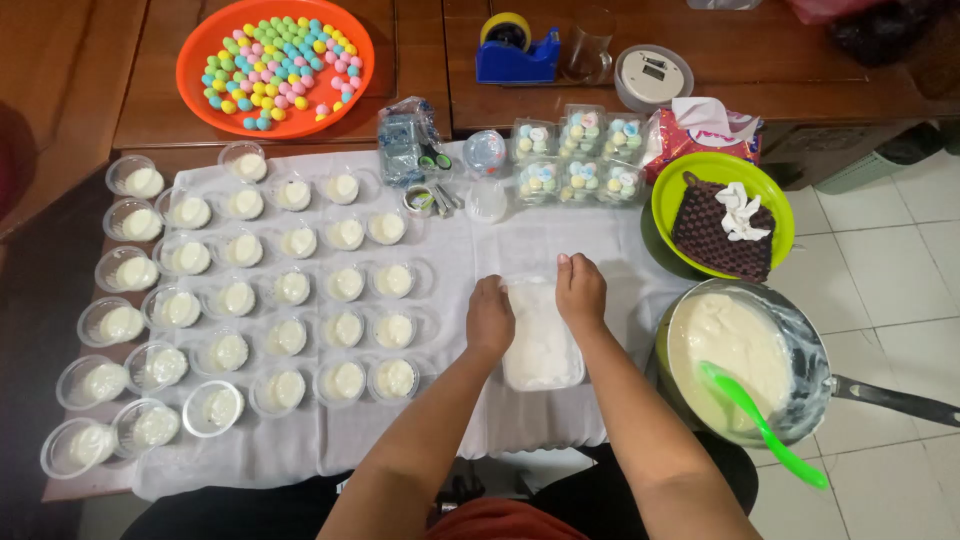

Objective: Preparing and packaging colorful dessert balls by coating them and placing them into small plastic cups

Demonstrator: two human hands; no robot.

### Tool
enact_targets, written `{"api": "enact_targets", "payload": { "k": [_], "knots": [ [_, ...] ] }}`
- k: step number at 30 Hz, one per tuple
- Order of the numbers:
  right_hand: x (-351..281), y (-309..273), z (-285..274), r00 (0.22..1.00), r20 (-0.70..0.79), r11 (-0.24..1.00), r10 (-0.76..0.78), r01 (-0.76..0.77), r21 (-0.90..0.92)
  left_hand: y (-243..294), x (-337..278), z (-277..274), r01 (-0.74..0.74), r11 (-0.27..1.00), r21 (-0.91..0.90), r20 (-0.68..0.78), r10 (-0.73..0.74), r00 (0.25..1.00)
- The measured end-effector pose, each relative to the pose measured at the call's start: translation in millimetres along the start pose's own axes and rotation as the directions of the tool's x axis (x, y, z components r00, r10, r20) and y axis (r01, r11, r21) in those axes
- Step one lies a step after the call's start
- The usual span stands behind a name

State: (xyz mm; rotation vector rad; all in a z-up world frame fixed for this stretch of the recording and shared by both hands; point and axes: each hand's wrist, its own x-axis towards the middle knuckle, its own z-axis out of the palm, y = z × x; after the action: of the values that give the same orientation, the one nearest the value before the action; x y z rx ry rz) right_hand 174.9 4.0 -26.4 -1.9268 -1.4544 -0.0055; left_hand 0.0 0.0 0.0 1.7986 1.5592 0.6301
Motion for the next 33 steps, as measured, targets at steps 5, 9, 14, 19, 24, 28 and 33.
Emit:
{"api": "enact_targets", "payload": {
  "k": [5, 9, 14, 19, 24, 28, 33],
  "knots": [
    [-1.0, 4.1, 3.5, 1.000, 0.010, 0.999, -0.003, 0.003, -0.034, -4.7, -0.9, 7.0, -0.076, 0.997, 0.030, -0.099, 0.078, 0.992],
    [0.5, 0.1, -2.1, 0.999, 0.037, 0.999, 0.015, -0.013, -0.035, -5.8, -2.1, 12.6, -0.079, 0.994, 0.069, -0.167, 0.090, 0.982],
    [5.8, -5.0, -17.1, 0.985, 0.152, 0.995, 0.084, -0.090, 0.032, 2.8, -1.0, 6.1, 0.023, 0.984, -0.174, -0.130, -0.046, 0.990],
    [5.3, -9.3, -22.2, 0.977, 0.179, 0.985, 0.115, -0.135, 0.107, 1.4, 0.0, 5.1, -0.050, 0.993, -0.109, -0.161, 0.031, 0.986],
    [9.7, -16.0, -22.2, 0.947, 0.250, 0.972, 0.200, -0.224, 0.071, -1.7, -2.3, 7.2, -0.159, 0.978, 0.132, -0.291, 0.191, 0.938],
    [14.0, -20.1, -29.7, 0.932, 0.284, 0.959, 0.227, -0.264, 0.101, 6.3, -6.0, -7.1, -0.202, 0.979, 0.031, -0.283, 0.203, 0.937],
    [15.7, -11.0, -36.6, 0.895, 0.389, 0.900, 0.217, -0.338, 0.276, 24.8, -21.7, -44.9, 0.029, 0.947, -0.320, 0.123, 0.011, 0.992]
  ]
}}
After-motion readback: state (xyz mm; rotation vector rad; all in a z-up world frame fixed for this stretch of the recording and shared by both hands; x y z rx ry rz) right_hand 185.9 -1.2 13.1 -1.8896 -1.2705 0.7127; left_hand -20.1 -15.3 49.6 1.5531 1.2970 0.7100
